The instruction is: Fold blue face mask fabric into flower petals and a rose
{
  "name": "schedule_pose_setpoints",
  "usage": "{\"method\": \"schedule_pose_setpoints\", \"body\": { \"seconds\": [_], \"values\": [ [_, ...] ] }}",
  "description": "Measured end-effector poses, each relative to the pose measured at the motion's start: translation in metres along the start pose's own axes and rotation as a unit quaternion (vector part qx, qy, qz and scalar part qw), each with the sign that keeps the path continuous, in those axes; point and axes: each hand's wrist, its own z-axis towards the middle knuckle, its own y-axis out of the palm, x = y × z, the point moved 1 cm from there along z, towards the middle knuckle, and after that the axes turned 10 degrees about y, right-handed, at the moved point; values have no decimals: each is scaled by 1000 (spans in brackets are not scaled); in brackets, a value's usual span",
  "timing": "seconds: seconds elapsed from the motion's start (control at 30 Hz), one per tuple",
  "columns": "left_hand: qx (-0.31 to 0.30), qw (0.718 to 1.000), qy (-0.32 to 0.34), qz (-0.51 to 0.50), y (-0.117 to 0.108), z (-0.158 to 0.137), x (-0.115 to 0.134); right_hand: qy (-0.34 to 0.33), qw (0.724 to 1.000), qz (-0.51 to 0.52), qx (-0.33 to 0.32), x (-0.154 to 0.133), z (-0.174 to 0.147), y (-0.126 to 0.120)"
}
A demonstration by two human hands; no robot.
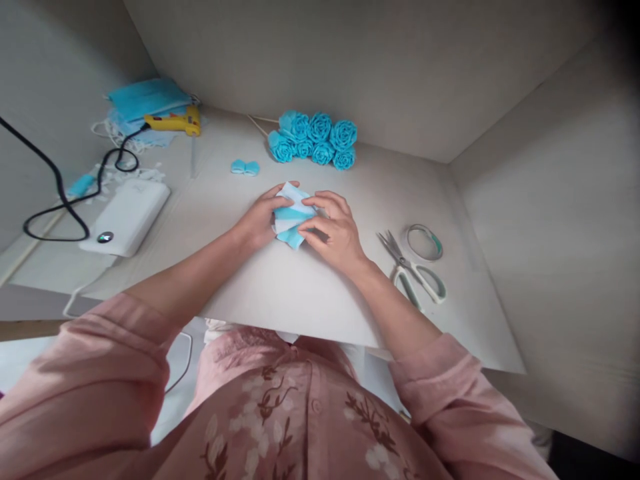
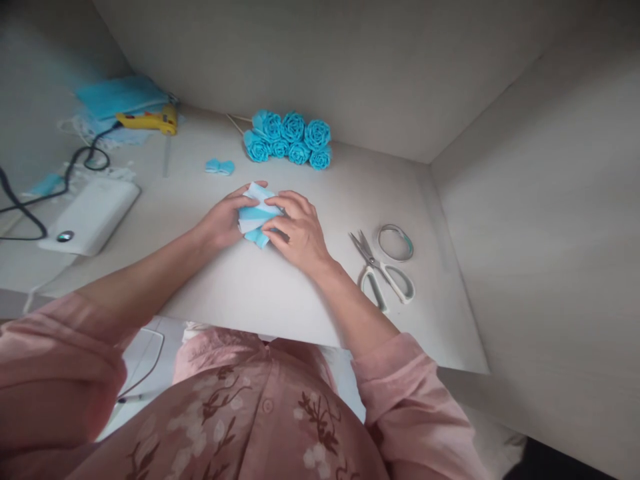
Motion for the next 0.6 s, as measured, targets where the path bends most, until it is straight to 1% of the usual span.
{"method": "schedule_pose_setpoints", "body": {
  "seconds": [0.1, 0.2, 0.3, 0.43, 0.6],
  "values": [
    [9, 1000, -1, -13, -2, 1, 1, -1, 1000, -3, 11, -1, 0, -2],
    [3, 1000, 7, 12, -1, 0, 1, 21, 999, -13, 30, 1, 0, -4],
    [-8, 999, 17, 43, 3, -4, 0, 36, 999, -35, 19, 4, 0, -3],
    [-15, 999, 12, 42, 4, -5, -2, 14, 999, -46, 8, 4, 0, -1],
    [-10, 999, 8, 29, -3, 0, -3, 1, 1000, -19, 1, 0, 1, -2]
  ]
}}
